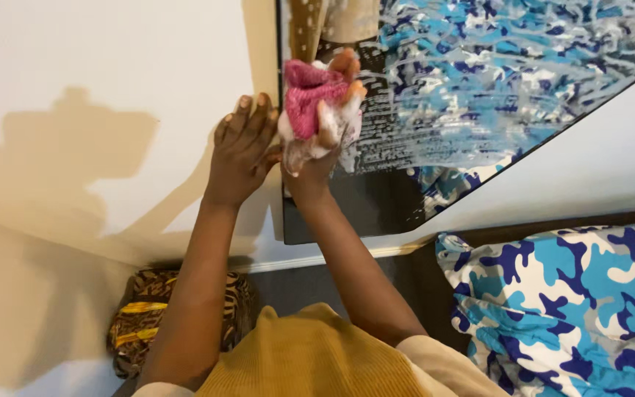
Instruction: The person dips a pink cloth into a green bowl of soapy water, then wipes a large mirror mounted above a bed. The person repeatedly wipes the mirror surface with the soapy cloth, spreading foam across the glass.
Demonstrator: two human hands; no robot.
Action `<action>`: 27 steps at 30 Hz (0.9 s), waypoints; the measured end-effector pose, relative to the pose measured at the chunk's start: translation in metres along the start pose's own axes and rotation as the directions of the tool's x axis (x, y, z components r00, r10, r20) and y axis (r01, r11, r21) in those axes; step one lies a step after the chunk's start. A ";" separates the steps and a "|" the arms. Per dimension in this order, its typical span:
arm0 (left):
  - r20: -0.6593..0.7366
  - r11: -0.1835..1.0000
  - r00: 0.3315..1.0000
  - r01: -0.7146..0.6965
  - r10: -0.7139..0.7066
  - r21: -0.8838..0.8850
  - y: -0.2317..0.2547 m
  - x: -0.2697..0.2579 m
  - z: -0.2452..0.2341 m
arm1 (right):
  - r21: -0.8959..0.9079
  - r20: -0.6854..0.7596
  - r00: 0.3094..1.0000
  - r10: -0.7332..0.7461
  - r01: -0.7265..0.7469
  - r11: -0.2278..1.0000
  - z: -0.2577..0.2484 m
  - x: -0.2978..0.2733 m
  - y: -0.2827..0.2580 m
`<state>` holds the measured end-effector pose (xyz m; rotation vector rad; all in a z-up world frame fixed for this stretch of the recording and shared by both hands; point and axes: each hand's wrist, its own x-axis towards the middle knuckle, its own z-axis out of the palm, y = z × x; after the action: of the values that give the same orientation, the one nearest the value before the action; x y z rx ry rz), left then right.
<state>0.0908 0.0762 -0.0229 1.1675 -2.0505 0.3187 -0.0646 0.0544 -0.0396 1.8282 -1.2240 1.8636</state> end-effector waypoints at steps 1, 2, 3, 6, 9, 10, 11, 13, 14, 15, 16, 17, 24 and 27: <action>-0.010 1.000 1.000 -0.009 0.009 -0.022 -0.002 0.001 0.000 | -0.003 0.005 1.000 0.005 -0.005 1.000 0.003 0.001 -0.003; -0.007 1.000 1.000 -0.014 0.014 -0.027 -0.003 0.001 -0.001 | -0.005 0.010 1.000 0.011 -0.011 1.000 0.005 -0.001 -0.004; -0.004 0.999 1.000 -0.021 0.020 -0.032 -0.002 0.002 0.000 | -0.009 0.013 1.000 0.015 -0.015 1.000 0.007 -0.003 0.000; 0.001 0.999 0.999 -0.038 0.038 -0.025 -0.002 0.002 0.002 | -0.109 0.007 0.988 -0.152 0.151 0.982 0.003 -0.031 0.015; -0.021 0.997 0.997 -0.069 0.068 -0.039 -0.004 0.003 0.005 | -0.248 0.110 0.971 -0.212 0.233 0.940 -0.005 -0.071 0.043; -0.032 0.995 0.996 -0.081 0.079 -0.050 -0.005 0.004 0.006 | -0.287 0.170 0.971 -0.170 0.213 0.934 -0.010 -0.086 0.054; -0.035 0.995 0.996 -0.084 0.082 -0.056 -0.006 0.003 0.006 | -0.325 0.228 0.966 -0.120 0.192 0.926 -0.015 -0.101 0.064; -0.045 0.993 0.995 -0.092 0.089 -0.069 -0.006 0.003 0.008 | -0.352 0.265 0.964 0.030 0.068 0.934 -0.025 -0.121 0.087; -0.038 0.994 0.995 -0.096 0.095 -0.051 -0.005 0.002 0.009 | -0.338 0.247 0.961 0.127 -0.038 0.941 -0.028 -0.127 0.098; -0.033 0.994 0.994 -0.102 0.101 -0.032 -0.005 0.002 0.008 | -0.320 0.228 0.948 0.223 -0.143 0.937 -0.033 -0.128 0.109; -0.027 0.994 0.994 -0.108 0.108 -0.013 -0.006 0.003 0.008 | -0.303 0.068 0.997 0.046 -0.023 0.953 -0.033 -0.117 0.126; -0.029 0.993 0.993 -0.113 0.113 -0.014 -0.006 0.003 0.008 | -0.303 -0.086 0.986 -0.140 0.108 0.947 -0.036 -0.105 0.142; -0.075 0.991 0.988 -0.134 0.132 -0.016 -0.005 0.004 0.008 | -0.519 -0.364 0.757 0.543 -0.649 0.556 -0.072 -0.080 0.133; -0.080 0.991 0.988 -0.135 0.133 -0.019 -0.006 0.004 0.008 | -0.305 -0.290 0.731 0.617 -0.682 0.665 -0.063 -0.085 0.108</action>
<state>0.0901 0.0656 -0.0264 0.9890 -2.0629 0.3977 -0.1681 0.0636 -0.1492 1.0462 -2.2108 1.8159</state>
